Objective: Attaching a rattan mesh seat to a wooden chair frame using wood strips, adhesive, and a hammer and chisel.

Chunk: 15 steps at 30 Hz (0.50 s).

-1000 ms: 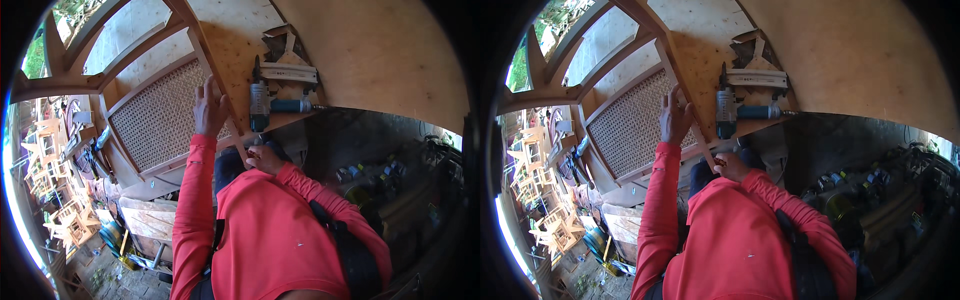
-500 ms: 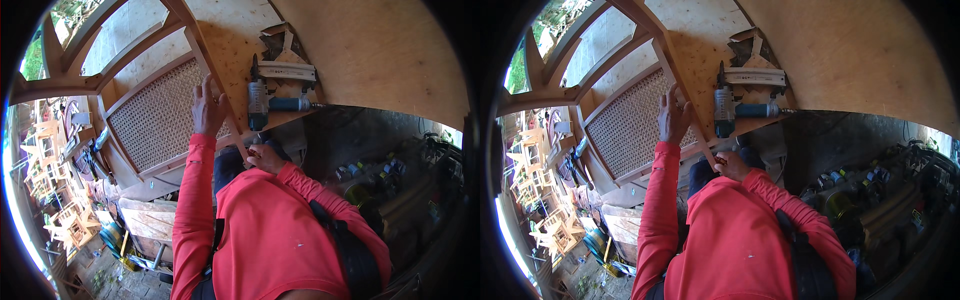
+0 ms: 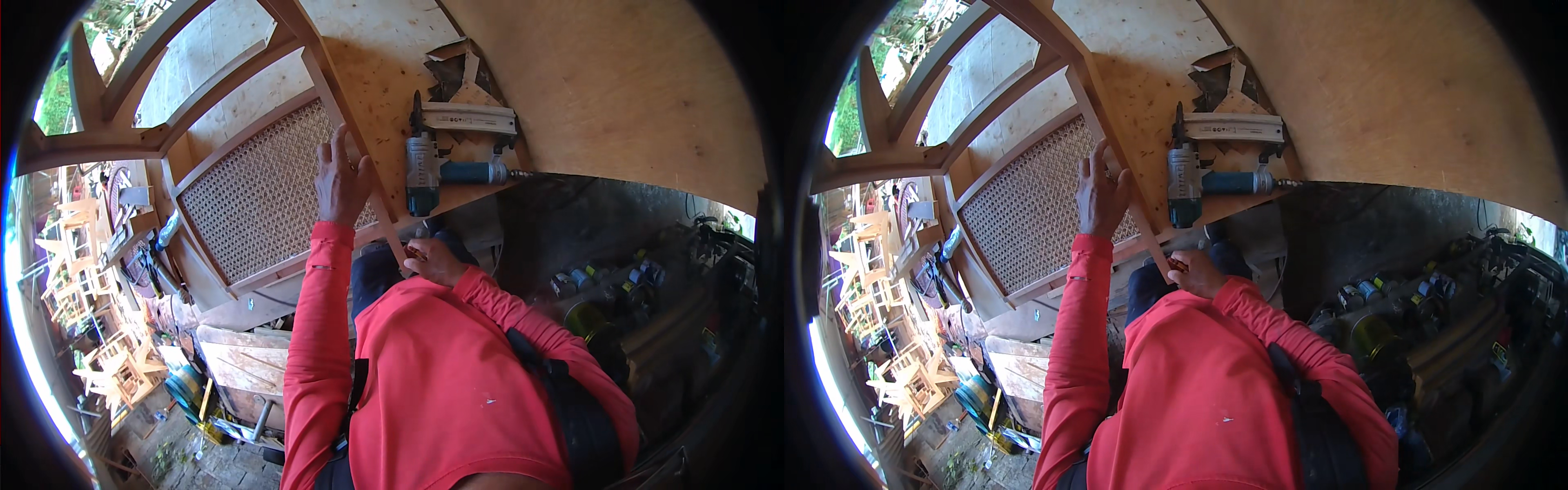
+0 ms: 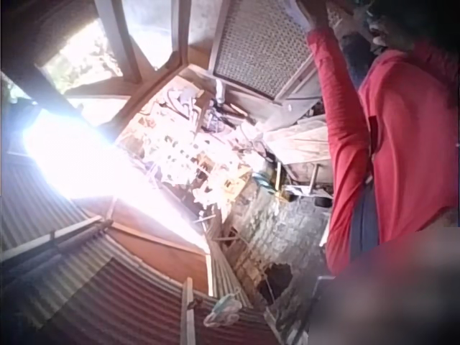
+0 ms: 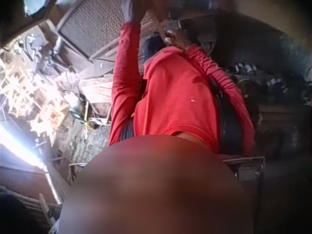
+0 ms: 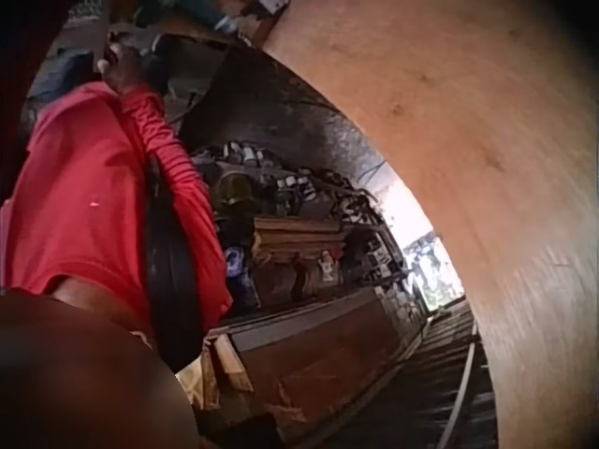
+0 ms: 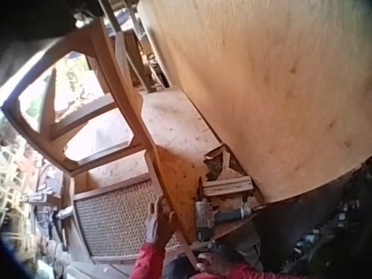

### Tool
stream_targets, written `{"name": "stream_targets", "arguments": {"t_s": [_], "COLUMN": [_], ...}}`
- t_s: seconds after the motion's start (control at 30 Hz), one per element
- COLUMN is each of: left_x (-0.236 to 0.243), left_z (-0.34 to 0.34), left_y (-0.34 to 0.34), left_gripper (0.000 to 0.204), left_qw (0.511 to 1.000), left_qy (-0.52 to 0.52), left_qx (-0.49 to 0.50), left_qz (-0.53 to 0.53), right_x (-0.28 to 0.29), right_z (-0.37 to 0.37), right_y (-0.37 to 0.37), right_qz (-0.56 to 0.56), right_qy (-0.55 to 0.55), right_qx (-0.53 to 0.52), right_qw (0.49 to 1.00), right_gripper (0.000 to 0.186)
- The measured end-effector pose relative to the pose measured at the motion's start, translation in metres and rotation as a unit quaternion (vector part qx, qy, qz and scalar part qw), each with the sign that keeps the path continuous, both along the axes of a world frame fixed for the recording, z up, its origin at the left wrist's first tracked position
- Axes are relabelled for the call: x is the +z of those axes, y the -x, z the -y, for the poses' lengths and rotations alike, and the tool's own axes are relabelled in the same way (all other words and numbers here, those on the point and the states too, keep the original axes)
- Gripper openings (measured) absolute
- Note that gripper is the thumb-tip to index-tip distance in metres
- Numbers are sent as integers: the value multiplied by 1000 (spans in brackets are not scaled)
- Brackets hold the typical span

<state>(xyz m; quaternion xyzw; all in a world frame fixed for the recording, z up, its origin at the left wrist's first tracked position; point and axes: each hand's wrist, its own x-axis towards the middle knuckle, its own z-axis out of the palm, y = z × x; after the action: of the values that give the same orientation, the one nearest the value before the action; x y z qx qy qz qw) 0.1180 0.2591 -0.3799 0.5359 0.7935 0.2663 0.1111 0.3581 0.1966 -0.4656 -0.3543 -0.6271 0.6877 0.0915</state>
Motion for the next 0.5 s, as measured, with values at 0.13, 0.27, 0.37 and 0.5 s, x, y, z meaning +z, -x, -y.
{"name": "stream_targets", "arguments": {"t_s": [0.13, 0.27, 0.37, 0.5], "left_x": [7, 11, 11, 12], "left_z": [0, 0, 3, 8], "left_y": [1, -1, 0, 3], "left_gripper": [74, 78, 80, 83], "left_qw": [999, 998, 998, 997], "left_qy": [31, 36, 45, 56], "left_qx": [6, -12, -11, -27], "left_qz": [27, 51, 38, 38], "right_x": [6, 7, 9, 15], "right_z": [-3, -5, -2, -3], "right_y": [3, -2, -2, -3], "right_qz": [-24, -3, 5, 36], "right_qy": [22, 5, 31, 59], "right_qx": [-11, 6, 9, 28], "right_qw": [999, 1000, 999, 997], "right_gripper": [19, 15, 15, 25]}}
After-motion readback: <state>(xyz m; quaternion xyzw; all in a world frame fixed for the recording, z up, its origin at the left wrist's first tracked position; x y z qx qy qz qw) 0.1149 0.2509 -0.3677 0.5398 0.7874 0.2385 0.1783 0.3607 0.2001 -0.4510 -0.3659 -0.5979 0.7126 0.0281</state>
